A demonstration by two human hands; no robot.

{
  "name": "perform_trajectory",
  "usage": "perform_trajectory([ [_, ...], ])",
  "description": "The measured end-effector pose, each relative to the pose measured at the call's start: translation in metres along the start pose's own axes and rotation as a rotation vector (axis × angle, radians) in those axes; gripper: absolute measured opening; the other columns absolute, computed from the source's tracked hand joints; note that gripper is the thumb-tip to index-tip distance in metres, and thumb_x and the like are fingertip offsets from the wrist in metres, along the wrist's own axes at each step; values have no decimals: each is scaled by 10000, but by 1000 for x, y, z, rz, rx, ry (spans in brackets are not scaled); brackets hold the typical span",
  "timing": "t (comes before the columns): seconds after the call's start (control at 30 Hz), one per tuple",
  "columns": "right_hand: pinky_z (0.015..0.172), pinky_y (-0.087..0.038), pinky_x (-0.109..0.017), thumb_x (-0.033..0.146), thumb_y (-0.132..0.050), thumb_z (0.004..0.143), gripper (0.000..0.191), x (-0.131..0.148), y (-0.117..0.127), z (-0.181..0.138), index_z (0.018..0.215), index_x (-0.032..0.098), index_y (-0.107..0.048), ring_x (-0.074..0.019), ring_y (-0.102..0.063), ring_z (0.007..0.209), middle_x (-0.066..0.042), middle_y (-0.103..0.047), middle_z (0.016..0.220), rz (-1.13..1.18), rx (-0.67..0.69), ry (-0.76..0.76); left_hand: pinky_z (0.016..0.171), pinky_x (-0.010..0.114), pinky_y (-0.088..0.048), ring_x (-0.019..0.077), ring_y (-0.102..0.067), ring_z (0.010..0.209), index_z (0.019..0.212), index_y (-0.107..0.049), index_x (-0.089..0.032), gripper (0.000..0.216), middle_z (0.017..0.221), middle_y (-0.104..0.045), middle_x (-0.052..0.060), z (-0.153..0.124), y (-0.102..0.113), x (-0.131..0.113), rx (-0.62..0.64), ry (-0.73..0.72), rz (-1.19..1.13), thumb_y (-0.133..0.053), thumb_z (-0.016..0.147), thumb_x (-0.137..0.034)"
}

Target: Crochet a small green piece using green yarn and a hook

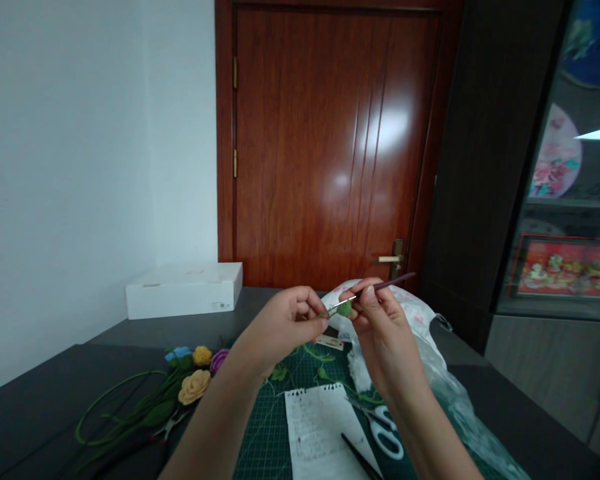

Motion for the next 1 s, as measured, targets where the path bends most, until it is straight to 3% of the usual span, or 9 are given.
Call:
perform_trajectory([
  [0.2,712,-515,-246,400,-860,762,241,-2,4,4,793,214,-711,-120,-624,685,0,-713,744,70,-30,-53,783,348,-513,208,-681,877,920,-623,-203,57,909,-743,39,-12,21,-15,20,-74,170,-572,908,-182],
  [0.3,708,-516,-243,408,-871,749,258,-2,6,5,792,210,-711,-123,-632,698,-4,-716,745,68,-39,-57,765,339,-585,266,-656,1114,1191,-663,-228,297,1318,-660,113,-25,40,-15,235,-102,217,-662,903,-298],
  [0.37,711,-516,-237,407,-870,753,256,-1,7,6,793,208,-713,-121,-635,712,-4,-718,752,69,-41,-55,591,296,-581,262,-715,972,1358,-568,-253,477,1326,-666,141,-30,58,-7,341,-32,133,-662,903,-361],
  [0.43,702,-510,-224,406,-861,767,250,-2,8,6,793,206,-715,-112,-629,709,-1,-717,757,73,-38,-59,538,318,-573,243,-734,788,1322,-579,-228,452,1250,-702,146,-27,81,-2,168,-21,218,-628,910,-408],
  [0.5,687,-499,-211,399,-852,782,239,-3,9,7,793,203,-715,-102,-621,700,2,-713,764,76,-36,-65,618,358,-587,282,-717,838,1058,-700,-205,249,1039,-741,110,-21,98,-2,-187,-31,531,-667,874,-370],
  [0.6,692,-499,-220,396,-845,792,232,-5,8,6,802,206,-712,-105,-622,693,0,-716,769,75,-32,-60,887,463,-567,348,-607,1159,1060,-706,-227,227,1160,-691,114,-14,79,-8,-358,-127,607,-657,893,-373],
  [0.7,710,-514,-245,411,-849,783,244,-3,6,3,811,215,-706,-118,-633,700,-2,-718,775,62,-30,-40,1026,514,-521,330,-560,1247,1441,-488,-257,762,1423,-562,149,-7,24,-11,-107,-272,211,-838,768,-329],
  [0.83,648,-504,-247,434,-861,762,269,1,5,1,819,233,-691,-127,-631,690,12,-700,756,56,-37,-17,600,307,-646,326,-596,1174,1528,-293,-359,991,1485,-458,161,3,-26,-2,101,-215,-241,-819,720,-129],
  [1.0,719,-523,-245,407,-888,737,273,2,7,5,817,226,-701,-118,-646,728,10,-715,771,129,-67,8,416,177,-551,313,-633,1137,1394,-484,-248,736,1508,-484,157,6,4,-6,3,-206,-481,-671,721,-18],
])
Point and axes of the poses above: each hand's wrist, its own z-axis towards the middle knuckle, its own y-axis out of the back of the hand, x = y × z, the point moved 4 cm from there along z, towards the middle knuckle
